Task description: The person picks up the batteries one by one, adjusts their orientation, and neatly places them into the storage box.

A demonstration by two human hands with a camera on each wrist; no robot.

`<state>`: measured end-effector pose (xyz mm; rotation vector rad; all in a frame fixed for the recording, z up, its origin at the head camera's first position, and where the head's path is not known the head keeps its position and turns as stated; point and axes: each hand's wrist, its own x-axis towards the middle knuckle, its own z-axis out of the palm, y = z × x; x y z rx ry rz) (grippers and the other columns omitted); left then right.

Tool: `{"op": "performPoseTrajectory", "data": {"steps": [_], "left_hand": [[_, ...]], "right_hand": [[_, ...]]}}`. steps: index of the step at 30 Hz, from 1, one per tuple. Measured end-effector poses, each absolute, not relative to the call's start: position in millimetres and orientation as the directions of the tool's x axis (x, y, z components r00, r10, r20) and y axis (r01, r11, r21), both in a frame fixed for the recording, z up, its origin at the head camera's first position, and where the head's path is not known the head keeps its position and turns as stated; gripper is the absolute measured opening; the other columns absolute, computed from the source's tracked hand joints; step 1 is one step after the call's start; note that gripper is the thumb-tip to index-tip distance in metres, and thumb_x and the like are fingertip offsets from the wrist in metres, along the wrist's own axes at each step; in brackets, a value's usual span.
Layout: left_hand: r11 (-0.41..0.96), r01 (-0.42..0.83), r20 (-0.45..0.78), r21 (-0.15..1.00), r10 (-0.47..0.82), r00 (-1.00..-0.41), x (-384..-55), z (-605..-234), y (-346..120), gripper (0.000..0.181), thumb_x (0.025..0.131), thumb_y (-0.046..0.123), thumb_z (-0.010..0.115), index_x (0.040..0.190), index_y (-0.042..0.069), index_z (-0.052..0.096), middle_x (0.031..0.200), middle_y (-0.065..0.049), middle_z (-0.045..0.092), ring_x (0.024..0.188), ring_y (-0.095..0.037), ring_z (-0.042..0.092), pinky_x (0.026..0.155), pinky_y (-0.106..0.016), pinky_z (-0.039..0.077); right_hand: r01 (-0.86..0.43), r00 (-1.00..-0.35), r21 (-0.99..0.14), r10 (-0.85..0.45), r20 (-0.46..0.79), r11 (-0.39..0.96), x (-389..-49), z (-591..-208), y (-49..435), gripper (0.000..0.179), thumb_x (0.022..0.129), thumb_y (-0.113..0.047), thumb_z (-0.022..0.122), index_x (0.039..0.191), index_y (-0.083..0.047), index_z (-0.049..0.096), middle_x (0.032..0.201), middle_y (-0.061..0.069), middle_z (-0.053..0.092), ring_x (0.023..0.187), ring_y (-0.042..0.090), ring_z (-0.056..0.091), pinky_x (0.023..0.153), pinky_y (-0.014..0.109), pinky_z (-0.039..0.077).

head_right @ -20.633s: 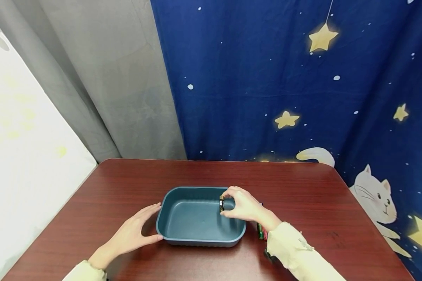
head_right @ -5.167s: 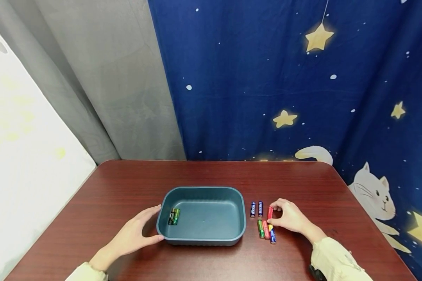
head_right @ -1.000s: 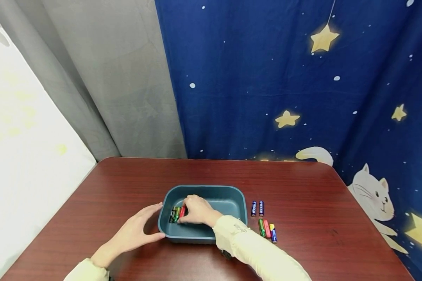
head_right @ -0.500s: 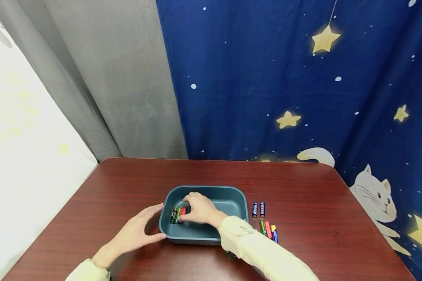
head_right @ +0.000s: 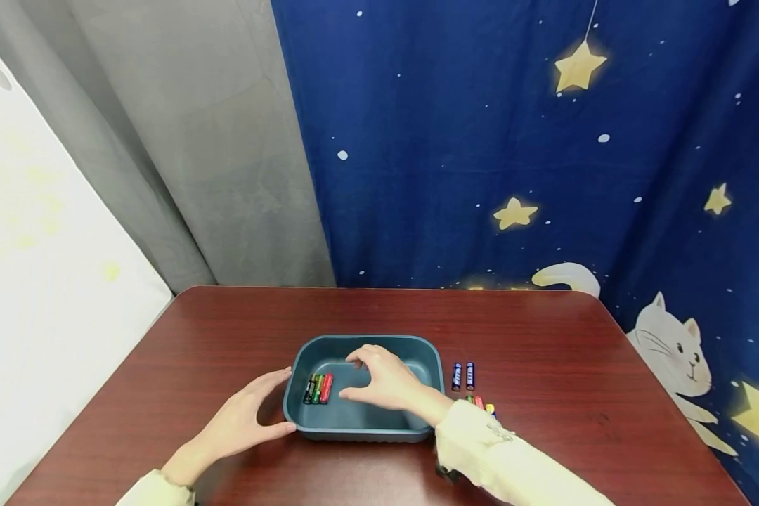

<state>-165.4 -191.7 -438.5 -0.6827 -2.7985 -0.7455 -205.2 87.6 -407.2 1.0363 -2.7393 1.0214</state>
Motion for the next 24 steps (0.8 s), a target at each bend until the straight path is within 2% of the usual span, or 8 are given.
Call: {"op": "performPoseTrajectory", "data": {"steps": [11, 19, 24], "left_hand": [[0.778, 0.48, 0.278, 0.405, 0.395, -0.875, -165, -440, -192, 0.083, 0.068, 0.061, 0.067, 0.134, 0.016, 0.045, 0.134, 0.002, 0.047, 0.123, -0.015, 0.042, 0.091, -0.042, 0.044], [0.778, 0.472, 0.269, 0.414, 0.391, -0.88, -165, -439, -192, 0.081, 0.068, 0.057, 0.069, 0.134, 0.016, 0.046, 0.134, 0.002, 0.046, 0.122, -0.016, 0.043, 0.091, -0.042, 0.044], [0.779, 0.469, 0.268, 0.417, 0.387, -0.882, -164, -438, -191, 0.081, 0.068, 0.055, 0.07, 0.134, 0.016, 0.046, 0.134, 0.002, 0.047, 0.122, -0.016, 0.043, 0.091, -0.042, 0.044]], "right_hand": [[-0.612, -0.79, -0.574, -0.438, 0.429, 0.543, -201, -401, 158, 0.043, 0.073, -0.03, 0.075, 0.109, -0.012, 0.06, 0.092, -0.008, 0.057, 0.083, 0.007, 0.052, 0.064, 0.025, 0.047], [-0.561, -0.826, -0.579, -0.356, 0.437, 0.591, -196, -408, 208, 0.04, 0.071, -0.021, 0.077, 0.106, -0.009, 0.061, 0.087, 0.002, 0.059, 0.071, 0.013, 0.053, 0.06, 0.028, 0.048], [-0.538, -0.838, -0.552, -0.33, 0.436, 0.638, -191, -416, 229, 0.04, 0.07, -0.021, 0.077, 0.105, -0.011, 0.061, 0.087, 0.0, 0.06, 0.072, 0.015, 0.054, 0.059, 0.025, 0.048]]}}
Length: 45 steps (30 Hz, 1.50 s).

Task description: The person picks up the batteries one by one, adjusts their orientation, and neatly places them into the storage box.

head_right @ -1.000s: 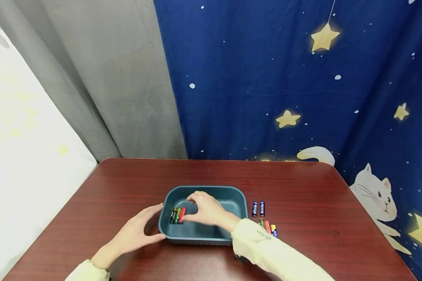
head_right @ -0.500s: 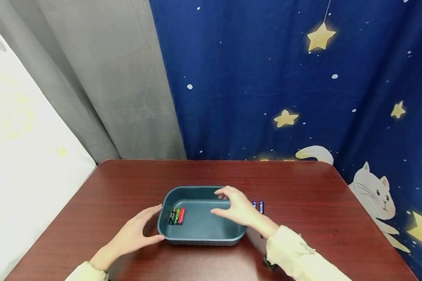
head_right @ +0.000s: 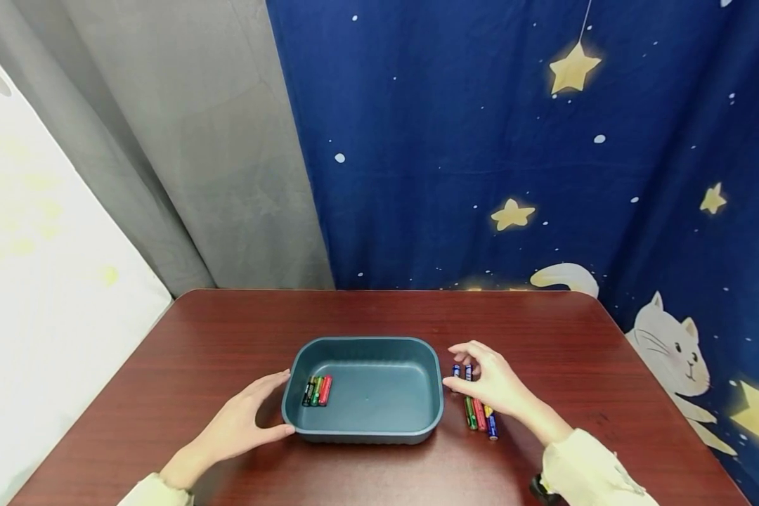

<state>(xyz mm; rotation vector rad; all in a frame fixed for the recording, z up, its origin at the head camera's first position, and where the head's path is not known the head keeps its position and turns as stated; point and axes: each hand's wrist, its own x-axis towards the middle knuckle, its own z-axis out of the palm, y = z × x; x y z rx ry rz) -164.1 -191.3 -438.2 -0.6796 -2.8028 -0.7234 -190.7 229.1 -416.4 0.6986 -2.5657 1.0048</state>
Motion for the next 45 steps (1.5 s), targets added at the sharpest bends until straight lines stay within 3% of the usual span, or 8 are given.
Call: {"op": "performPoseTrajectory", "data": {"steps": [13, 21, 33, 45], "left_hand": [[0.78, 0.475, 0.282, 0.407, 0.387, -0.878, -164, -439, -191, 0.08, 0.068, 0.055, 0.071, 0.134, 0.016, 0.046, 0.134, 0.002, 0.047, 0.123, -0.016, 0.043, 0.092, -0.042, 0.043], [0.779, 0.482, 0.294, 0.4, 0.389, -0.873, -164, -440, -191, 0.08, 0.068, 0.055, 0.071, 0.133, 0.016, 0.047, 0.134, 0.002, 0.047, 0.122, -0.015, 0.043, 0.092, -0.042, 0.043], [0.782, 0.469, 0.28, 0.41, 0.381, -0.881, -163, -439, -192, 0.081, 0.068, 0.056, 0.07, 0.134, 0.016, 0.046, 0.134, 0.003, 0.047, 0.122, -0.015, 0.043, 0.092, -0.042, 0.043], [0.784, 0.471, 0.279, 0.404, 0.385, -0.88, -164, -440, -191, 0.08, 0.068, 0.056, 0.07, 0.133, 0.015, 0.047, 0.133, 0.002, 0.047, 0.122, -0.015, 0.043, 0.093, -0.042, 0.043]], "right_hand": [[-0.494, -0.859, -0.536, -0.287, 0.424, 0.685, -176, -441, 265, 0.039, 0.068, -0.019, 0.079, 0.101, -0.006, 0.062, 0.085, 0.003, 0.061, 0.073, 0.013, 0.053, 0.057, 0.022, 0.047], [-0.501, -0.863, -0.56, -0.328, 0.385, 0.66, -166, -460, 284, 0.038, 0.068, -0.017, 0.079, 0.098, -0.003, 0.062, 0.084, 0.0, 0.058, 0.074, 0.009, 0.05, 0.055, 0.022, 0.045], [-0.523, -0.852, -0.531, -0.398, 0.339, 0.667, -156, -470, 289, 0.044, 0.062, -0.029, 0.082, 0.097, -0.013, 0.061, 0.083, -0.009, 0.053, 0.074, 0.005, 0.046, 0.056, 0.02, 0.041], [-0.569, -0.821, -0.468, -0.429, 0.378, 0.676, -156, -474, 289, 0.039, 0.06, -0.025, 0.083, 0.09, -0.017, 0.06, 0.083, -0.012, 0.052, 0.074, 0.004, 0.046, 0.056, 0.02, 0.042]]}}
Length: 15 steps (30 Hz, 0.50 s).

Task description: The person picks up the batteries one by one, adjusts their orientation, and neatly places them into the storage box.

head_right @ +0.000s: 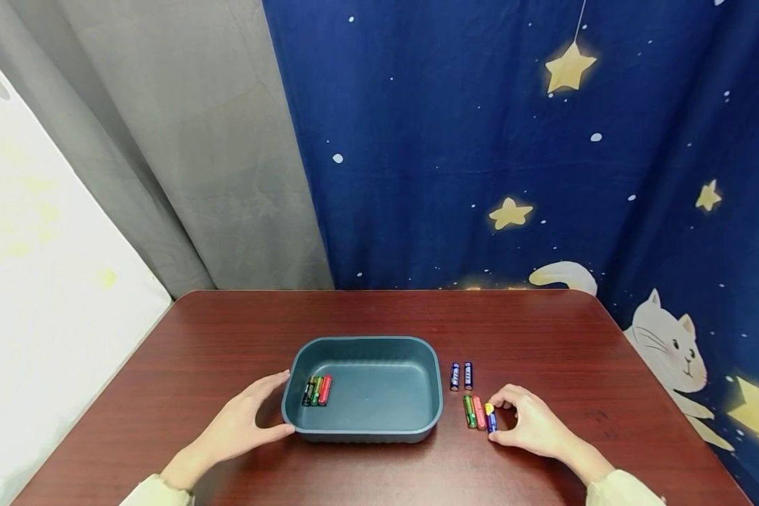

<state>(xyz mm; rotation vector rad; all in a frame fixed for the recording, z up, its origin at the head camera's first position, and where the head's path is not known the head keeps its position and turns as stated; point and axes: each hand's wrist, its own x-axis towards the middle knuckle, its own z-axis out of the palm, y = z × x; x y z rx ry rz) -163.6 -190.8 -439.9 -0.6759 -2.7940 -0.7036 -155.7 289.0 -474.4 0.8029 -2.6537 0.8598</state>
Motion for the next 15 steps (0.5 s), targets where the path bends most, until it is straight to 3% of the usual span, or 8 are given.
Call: {"op": "performPoseTrajectory", "data": {"steps": [15], "left_hand": [[0.78, 0.468, 0.271, 0.416, 0.385, -0.882, -163, -438, -191, 0.082, 0.068, 0.058, 0.069, 0.134, 0.015, 0.046, 0.134, 0.003, 0.047, 0.123, -0.016, 0.042, 0.093, -0.041, 0.043]], "right_hand": [[-0.52, -0.852, -0.52, -0.368, 0.372, 0.678, -161, -458, 286, 0.037, 0.063, -0.023, 0.082, 0.091, -0.014, 0.061, 0.081, -0.008, 0.054, 0.073, 0.008, 0.048, 0.056, 0.021, 0.043]]}}
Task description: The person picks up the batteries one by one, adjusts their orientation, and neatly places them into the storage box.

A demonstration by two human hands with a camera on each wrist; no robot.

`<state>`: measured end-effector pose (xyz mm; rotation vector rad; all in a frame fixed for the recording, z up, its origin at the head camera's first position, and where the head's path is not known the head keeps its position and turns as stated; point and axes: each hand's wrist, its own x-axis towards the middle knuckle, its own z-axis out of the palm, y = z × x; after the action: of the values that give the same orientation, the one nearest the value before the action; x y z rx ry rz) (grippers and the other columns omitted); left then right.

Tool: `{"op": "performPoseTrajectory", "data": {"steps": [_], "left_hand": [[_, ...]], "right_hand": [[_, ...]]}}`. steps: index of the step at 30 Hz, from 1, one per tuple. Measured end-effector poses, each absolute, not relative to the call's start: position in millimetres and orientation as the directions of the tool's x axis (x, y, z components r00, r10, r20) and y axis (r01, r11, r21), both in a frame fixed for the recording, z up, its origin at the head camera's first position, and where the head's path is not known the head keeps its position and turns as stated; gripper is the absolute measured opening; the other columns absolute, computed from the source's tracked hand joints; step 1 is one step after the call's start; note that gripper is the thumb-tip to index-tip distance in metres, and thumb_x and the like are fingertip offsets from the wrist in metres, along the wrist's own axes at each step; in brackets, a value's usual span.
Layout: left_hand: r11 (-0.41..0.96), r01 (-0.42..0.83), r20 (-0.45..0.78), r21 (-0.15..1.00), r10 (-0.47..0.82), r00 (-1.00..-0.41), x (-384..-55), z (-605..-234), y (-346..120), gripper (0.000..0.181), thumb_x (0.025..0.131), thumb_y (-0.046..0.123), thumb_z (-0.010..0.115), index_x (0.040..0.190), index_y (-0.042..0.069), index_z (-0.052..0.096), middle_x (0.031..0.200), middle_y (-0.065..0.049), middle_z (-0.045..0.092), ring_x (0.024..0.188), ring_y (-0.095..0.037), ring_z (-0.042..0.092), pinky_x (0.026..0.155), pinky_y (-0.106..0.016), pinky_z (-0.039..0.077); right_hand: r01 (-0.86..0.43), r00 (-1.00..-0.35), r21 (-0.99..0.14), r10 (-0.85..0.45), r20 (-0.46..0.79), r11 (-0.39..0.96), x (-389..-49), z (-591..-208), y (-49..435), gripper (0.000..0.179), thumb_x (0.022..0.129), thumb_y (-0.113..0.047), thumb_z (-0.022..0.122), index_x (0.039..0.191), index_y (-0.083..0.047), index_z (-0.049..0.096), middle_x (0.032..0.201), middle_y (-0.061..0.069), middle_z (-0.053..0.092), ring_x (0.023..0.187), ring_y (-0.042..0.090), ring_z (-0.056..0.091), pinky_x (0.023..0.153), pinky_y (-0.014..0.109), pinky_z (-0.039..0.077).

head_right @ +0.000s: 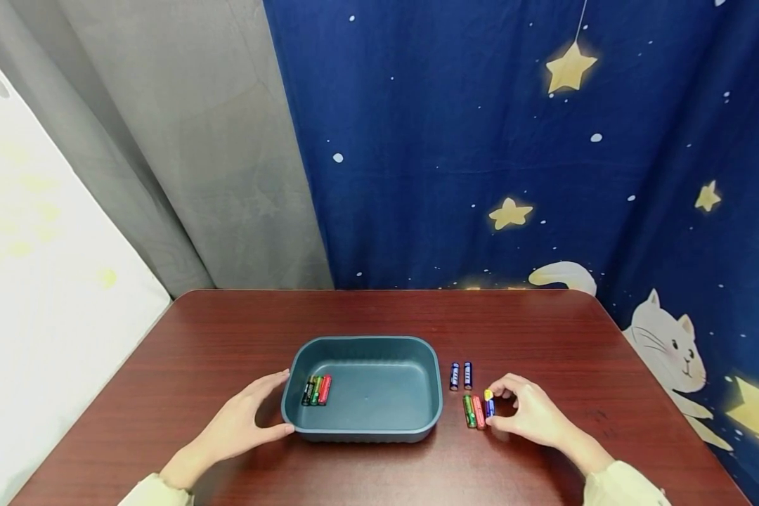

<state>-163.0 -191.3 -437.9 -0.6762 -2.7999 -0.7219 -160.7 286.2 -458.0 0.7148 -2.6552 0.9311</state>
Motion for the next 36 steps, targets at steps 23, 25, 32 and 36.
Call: {"op": "performPoseTrajectory", "data": {"steps": [23, 25, 32, 36], "left_hand": [[0.787, 0.47, 0.28, 0.399, 0.384, -0.88, -163, -439, -191, 0.081, 0.068, 0.057, 0.069, 0.133, 0.015, 0.047, 0.134, 0.002, 0.047, 0.123, -0.015, 0.043, 0.092, -0.042, 0.043], [0.788, 0.471, 0.282, 0.397, 0.384, -0.879, -163, -439, -192, 0.081, 0.068, 0.057, 0.069, 0.133, 0.015, 0.047, 0.134, 0.002, 0.047, 0.123, -0.015, 0.043, 0.092, -0.042, 0.043], [0.788, 0.476, 0.284, 0.392, 0.388, -0.877, -163, -438, -191, 0.081, 0.068, 0.058, 0.069, 0.133, 0.015, 0.048, 0.134, 0.001, 0.047, 0.123, -0.017, 0.043, 0.092, -0.043, 0.043], [0.785, 0.477, 0.283, 0.395, 0.39, -0.876, -164, -438, -191, 0.081, 0.068, 0.058, 0.069, 0.133, 0.014, 0.047, 0.134, 0.001, 0.047, 0.123, -0.017, 0.043, 0.092, -0.043, 0.043]], "right_hand": [[-0.573, -0.819, -0.521, -0.434, 0.374, 0.632, -202, -414, 239, 0.041, 0.063, -0.021, 0.081, 0.097, -0.012, 0.061, 0.084, 0.0, 0.057, 0.074, 0.019, 0.054, 0.06, 0.027, 0.049], [-0.584, -0.812, -0.525, -0.446, 0.376, 0.62, -204, -413, 233, 0.041, 0.063, -0.022, 0.081, 0.097, -0.012, 0.061, 0.084, 0.001, 0.057, 0.074, 0.019, 0.054, 0.06, 0.028, 0.049], [-0.583, -0.811, -0.532, -0.48, 0.334, 0.614, -210, -407, 210, 0.041, 0.066, -0.026, 0.079, 0.1, -0.013, 0.06, 0.087, -0.001, 0.057, 0.078, 0.019, 0.054, 0.064, 0.03, 0.049], [-0.602, -0.796, -0.522, -0.506, 0.331, 0.604, -214, -406, 198, 0.04, 0.067, -0.027, 0.079, 0.1, -0.014, 0.06, 0.088, -0.003, 0.056, 0.078, 0.015, 0.053, 0.062, 0.028, 0.049]]}}
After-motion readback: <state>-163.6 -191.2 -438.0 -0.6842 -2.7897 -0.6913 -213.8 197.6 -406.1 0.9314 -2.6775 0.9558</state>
